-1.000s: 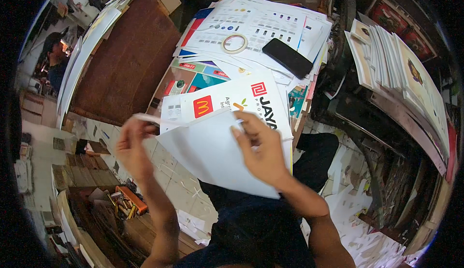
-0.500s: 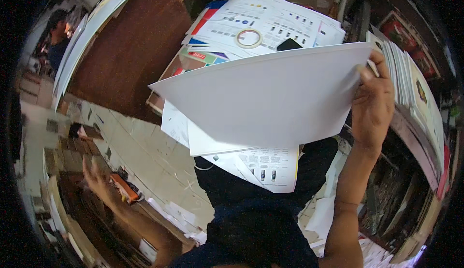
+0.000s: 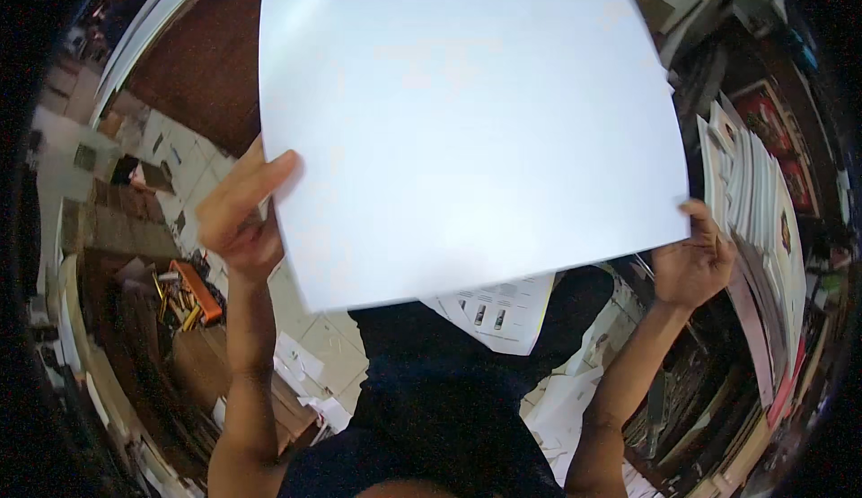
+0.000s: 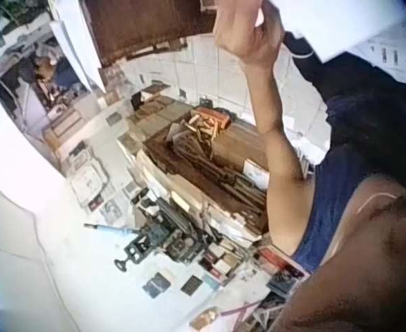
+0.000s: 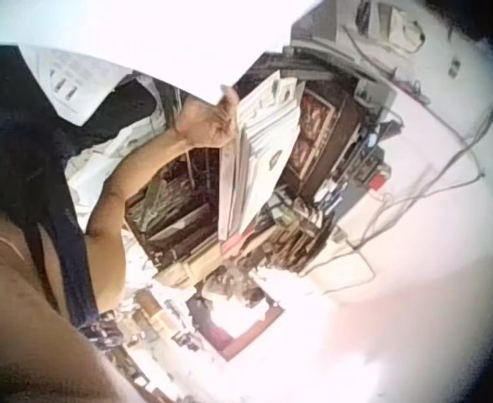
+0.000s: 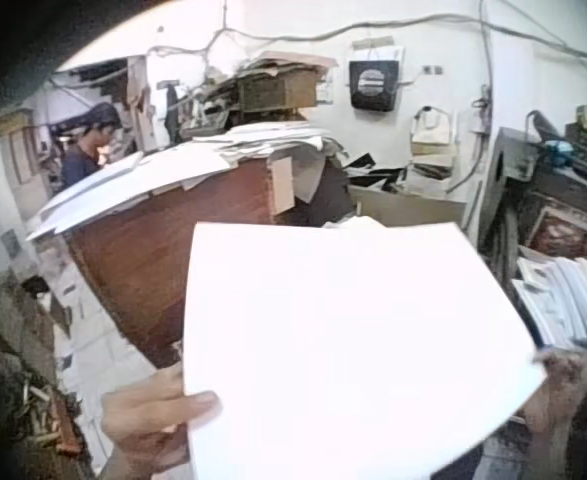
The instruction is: The person picks up a sheet of white paper from a stack on their lap, aligns it against a guide, and places it onto a stack on a nearby table.
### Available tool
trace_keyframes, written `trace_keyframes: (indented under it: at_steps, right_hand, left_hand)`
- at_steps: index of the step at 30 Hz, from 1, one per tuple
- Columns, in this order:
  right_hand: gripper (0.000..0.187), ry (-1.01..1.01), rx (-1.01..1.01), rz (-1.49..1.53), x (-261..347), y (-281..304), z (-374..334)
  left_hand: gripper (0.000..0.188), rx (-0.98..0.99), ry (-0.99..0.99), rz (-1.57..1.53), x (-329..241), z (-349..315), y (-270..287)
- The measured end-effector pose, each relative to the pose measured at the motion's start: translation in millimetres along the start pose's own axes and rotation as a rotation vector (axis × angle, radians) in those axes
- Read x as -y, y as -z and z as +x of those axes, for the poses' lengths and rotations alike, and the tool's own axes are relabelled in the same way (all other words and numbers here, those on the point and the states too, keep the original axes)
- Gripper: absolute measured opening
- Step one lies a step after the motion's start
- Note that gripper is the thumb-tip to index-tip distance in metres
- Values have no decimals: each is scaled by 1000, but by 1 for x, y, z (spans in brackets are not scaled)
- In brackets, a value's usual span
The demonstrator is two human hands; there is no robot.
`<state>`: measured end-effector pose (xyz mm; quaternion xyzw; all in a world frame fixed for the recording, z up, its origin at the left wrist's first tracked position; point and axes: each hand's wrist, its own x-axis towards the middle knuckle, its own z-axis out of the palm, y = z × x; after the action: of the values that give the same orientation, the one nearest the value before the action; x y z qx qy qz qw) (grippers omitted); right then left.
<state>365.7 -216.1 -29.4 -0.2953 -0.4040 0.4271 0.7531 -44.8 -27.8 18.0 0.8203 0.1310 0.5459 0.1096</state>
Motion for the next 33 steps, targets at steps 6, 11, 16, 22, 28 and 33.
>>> trace_keyframes:
  at_steps: [6, 11, 16, 22, 28, 33]
  right_hand:
    - [37, -331, -82, -376, -73, -4, 8]
    - [29, -110, -359, -496, -76, 6, 5]
    - [30, -150, -348, -601, -84, 35, -3]
    - [32, -150, -367, -437, -106, 43, 1]
    - [29, -227, -306, -406, -122, 50, -4]
    - [30, -317, -306, -448, -128, 41, 0]
  left_hand:
    - [38, -13, 42, 186, 20, -41, -2]
    - [28, -69, 935, 211, 22, -140, -13]
    - [31, 168, 1093, 143, -27, -177, -22]
    - [36, 190, 884, 356, -47, -178, -37]
    - [31, 242, 853, 369, -59, -181, -38]
    - [24, 194, 961, 233, -42, -180, -32]
